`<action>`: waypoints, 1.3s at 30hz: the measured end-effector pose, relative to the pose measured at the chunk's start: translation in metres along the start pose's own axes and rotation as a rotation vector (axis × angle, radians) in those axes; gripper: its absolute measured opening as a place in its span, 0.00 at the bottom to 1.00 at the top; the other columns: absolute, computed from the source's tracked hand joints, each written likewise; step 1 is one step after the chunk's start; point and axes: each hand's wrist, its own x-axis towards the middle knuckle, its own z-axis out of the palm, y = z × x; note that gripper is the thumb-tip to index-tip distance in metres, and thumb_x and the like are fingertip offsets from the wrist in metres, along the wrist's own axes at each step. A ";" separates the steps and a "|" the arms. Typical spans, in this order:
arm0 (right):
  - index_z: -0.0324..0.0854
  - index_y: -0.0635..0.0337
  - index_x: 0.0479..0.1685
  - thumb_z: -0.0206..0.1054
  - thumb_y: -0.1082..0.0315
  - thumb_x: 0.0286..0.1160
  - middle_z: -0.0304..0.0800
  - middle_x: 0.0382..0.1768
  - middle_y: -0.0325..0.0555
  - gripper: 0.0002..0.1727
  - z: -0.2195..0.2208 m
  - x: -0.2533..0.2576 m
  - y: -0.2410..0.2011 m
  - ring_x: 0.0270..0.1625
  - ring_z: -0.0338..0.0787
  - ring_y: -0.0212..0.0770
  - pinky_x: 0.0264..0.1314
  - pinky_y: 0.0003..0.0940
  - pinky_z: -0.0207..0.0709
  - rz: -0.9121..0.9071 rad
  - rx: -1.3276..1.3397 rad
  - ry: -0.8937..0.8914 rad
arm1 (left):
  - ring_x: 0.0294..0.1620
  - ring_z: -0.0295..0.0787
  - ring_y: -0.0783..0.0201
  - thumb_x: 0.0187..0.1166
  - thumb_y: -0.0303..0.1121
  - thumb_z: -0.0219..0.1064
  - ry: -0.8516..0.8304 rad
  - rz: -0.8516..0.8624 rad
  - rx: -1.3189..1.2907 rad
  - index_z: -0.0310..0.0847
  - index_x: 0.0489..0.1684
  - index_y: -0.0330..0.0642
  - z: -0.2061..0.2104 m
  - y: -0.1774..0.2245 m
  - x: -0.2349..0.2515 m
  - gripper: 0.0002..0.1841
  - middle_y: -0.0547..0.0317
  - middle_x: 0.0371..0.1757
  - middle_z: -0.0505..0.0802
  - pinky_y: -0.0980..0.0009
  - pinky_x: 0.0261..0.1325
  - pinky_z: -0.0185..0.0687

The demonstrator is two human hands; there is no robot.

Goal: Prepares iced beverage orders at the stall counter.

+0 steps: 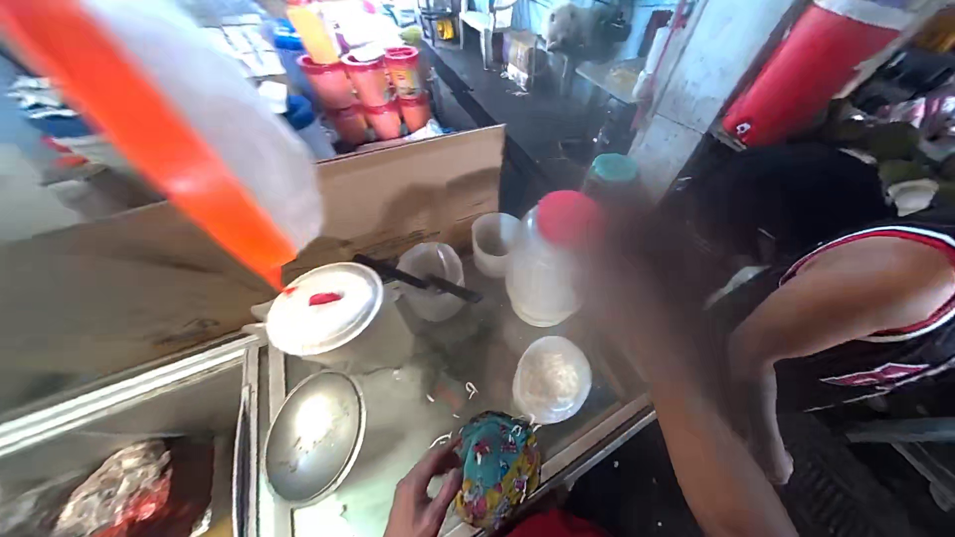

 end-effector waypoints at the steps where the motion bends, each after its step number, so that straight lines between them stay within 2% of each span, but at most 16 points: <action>1: 0.85 0.56 0.69 0.66 0.49 0.82 0.88 0.66 0.53 0.26 -0.017 0.007 0.005 0.70 0.86 0.50 0.75 0.54 0.78 0.010 -0.042 0.001 | 0.52 0.94 0.65 0.83 0.43 0.60 -0.025 0.082 0.023 0.83 0.71 0.38 0.013 0.016 0.024 0.24 0.55 0.52 0.96 0.61 0.61 0.90; 4: 0.84 0.57 0.72 0.65 0.48 0.83 0.85 0.68 0.54 0.27 -0.059 0.019 0.023 0.70 0.85 0.52 0.73 0.56 0.78 -0.062 -0.081 0.065 | 0.56 0.92 0.65 0.84 0.44 0.60 -0.079 0.237 0.134 0.83 0.71 0.42 0.040 0.064 0.074 0.23 0.58 0.54 0.95 0.60 0.64 0.88; 7: 0.86 0.55 0.68 0.64 0.48 0.84 0.88 0.64 0.51 0.25 -0.076 0.015 0.046 0.62 0.90 0.44 0.63 0.47 0.87 -0.179 0.000 0.085 | 0.57 0.91 0.64 0.84 0.42 0.60 -0.031 0.212 0.148 0.83 0.73 0.43 0.050 0.077 0.083 0.22 0.57 0.53 0.95 0.58 0.67 0.86; 8: 0.86 0.57 0.67 0.63 0.48 0.84 0.89 0.63 0.53 0.25 -0.076 0.010 0.058 0.59 0.91 0.43 0.59 0.44 0.88 -0.211 0.030 0.062 | 0.57 0.91 0.63 0.84 0.41 0.60 -0.008 0.175 0.148 0.82 0.73 0.43 0.053 0.073 0.079 0.22 0.57 0.53 0.95 0.58 0.67 0.86; 11: 0.86 0.66 0.63 0.63 0.52 0.84 0.88 0.60 0.60 0.25 -0.062 -0.006 0.082 0.57 0.90 0.42 0.55 0.36 0.88 -0.287 0.191 -0.072 | 0.56 0.92 0.61 0.85 0.40 0.59 0.092 -0.004 0.112 0.82 0.72 0.41 0.063 0.052 0.045 0.22 0.53 0.53 0.95 0.57 0.66 0.85; 13: 0.86 0.68 0.61 0.64 0.52 0.83 0.88 0.59 0.58 0.25 -0.047 -0.019 0.090 0.55 0.90 0.38 0.54 0.33 0.88 -0.279 0.309 -0.179 | 0.54 0.93 0.62 0.85 0.40 0.59 0.175 -0.165 0.011 0.82 0.73 0.40 0.073 0.037 0.015 0.22 0.52 0.54 0.95 0.59 0.63 0.88; 15: 0.87 0.66 0.60 0.65 0.53 0.83 0.90 0.58 0.53 0.24 -0.025 -0.029 0.087 0.56 0.90 0.36 0.55 0.32 0.88 -0.269 0.408 -0.291 | 0.48 0.93 0.64 0.85 0.38 0.58 0.297 -0.340 -0.155 0.82 0.72 0.41 0.081 0.029 -0.010 0.21 0.54 0.51 0.95 0.61 0.57 0.89; 17: 0.88 0.63 0.60 0.64 0.53 0.83 0.91 0.57 0.49 0.23 0.004 -0.036 0.077 0.56 0.90 0.34 0.55 0.32 0.88 -0.299 0.487 -0.385 | 0.47 0.93 0.64 0.86 0.36 0.55 0.417 -0.455 -0.328 0.81 0.72 0.38 0.080 0.022 -0.027 0.21 0.55 0.49 0.96 0.62 0.57 0.89; 20: 0.90 0.64 0.55 0.62 0.55 0.83 0.93 0.52 0.46 0.21 0.051 -0.038 0.049 0.52 0.92 0.32 0.52 0.29 0.90 -0.358 0.564 -0.436 | 0.48 0.94 0.60 0.87 0.36 0.50 0.565 -0.500 -0.455 0.79 0.72 0.35 0.058 0.013 -0.032 0.22 0.52 0.48 0.96 0.59 0.55 0.90; 24: 0.88 0.65 0.60 0.61 0.53 0.85 0.92 0.54 0.49 0.24 0.085 -0.023 -0.008 0.53 0.92 0.33 0.53 0.29 0.90 -0.446 0.471 -0.475 | 0.51 0.92 0.61 0.89 0.37 0.46 0.705 -0.427 -0.446 0.77 0.73 0.34 -0.010 0.003 -0.011 0.23 0.52 0.51 0.95 0.60 0.55 0.88; 30: 0.87 0.66 0.61 0.61 0.57 0.87 0.92 0.49 0.54 0.21 0.138 0.039 -0.123 0.49 0.93 0.40 0.54 0.36 0.89 -0.623 0.244 -0.440 | 0.52 0.91 0.62 0.92 0.37 0.46 0.708 -0.304 -0.360 0.77 0.73 0.35 -0.123 -0.012 0.046 0.22 0.51 0.55 0.93 0.62 0.56 0.86; 31: 0.87 0.66 0.61 0.62 0.59 0.87 0.93 0.48 0.54 0.20 0.152 0.050 -0.142 0.48 0.93 0.43 0.55 0.38 0.88 -0.639 0.190 -0.424 | 0.52 0.91 0.62 0.92 0.36 0.48 0.724 -0.285 -0.362 0.78 0.72 0.35 -0.136 -0.015 0.056 0.21 0.50 0.55 0.93 0.62 0.56 0.86; 33: 0.86 0.68 0.63 0.64 0.62 0.86 0.91 0.50 0.61 0.19 0.181 0.068 -0.179 0.51 0.92 0.53 0.60 0.51 0.85 -0.628 0.095 -0.435 | 0.54 0.91 0.60 0.92 0.36 0.51 0.738 -0.266 -0.357 0.78 0.74 0.37 -0.159 -0.022 0.074 0.20 0.49 0.57 0.92 0.61 0.59 0.85; 35: 0.85 0.64 0.65 0.65 0.59 0.85 0.89 0.56 0.65 0.21 0.214 0.086 -0.205 0.56 0.91 0.62 0.62 0.63 0.82 -0.611 -0.031 -0.442 | 0.60 0.90 0.55 0.91 0.36 0.52 0.725 -0.223 -0.292 0.75 0.79 0.40 -0.178 -0.029 0.092 0.21 0.46 0.67 0.88 0.55 0.63 0.85; 38: 0.82 0.60 0.68 0.64 0.50 0.84 0.84 0.65 0.65 0.25 0.250 0.107 -0.236 0.66 0.86 0.66 0.65 0.65 0.78 -0.588 -0.294 -0.581 | 0.65 0.87 0.49 0.90 0.37 0.53 0.735 -0.134 -0.196 0.66 0.87 0.45 -0.205 -0.041 0.119 0.26 0.43 0.77 0.81 0.49 0.64 0.85; 39: 0.83 0.60 0.64 0.65 0.50 0.84 0.83 0.64 0.65 0.23 0.255 0.109 -0.243 0.65 0.86 0.66 0.63 0.65 0.79 -0.599 -0.362 -0.613 | 0.67 0.85 0.48 0.90 0.38 0.53 0.744 -0.115 -0.175 0.64 0.88 0.46 -0.213 -0.043 0.127 0.27 0.43 0.79 0.79 0.48 0.66 0.83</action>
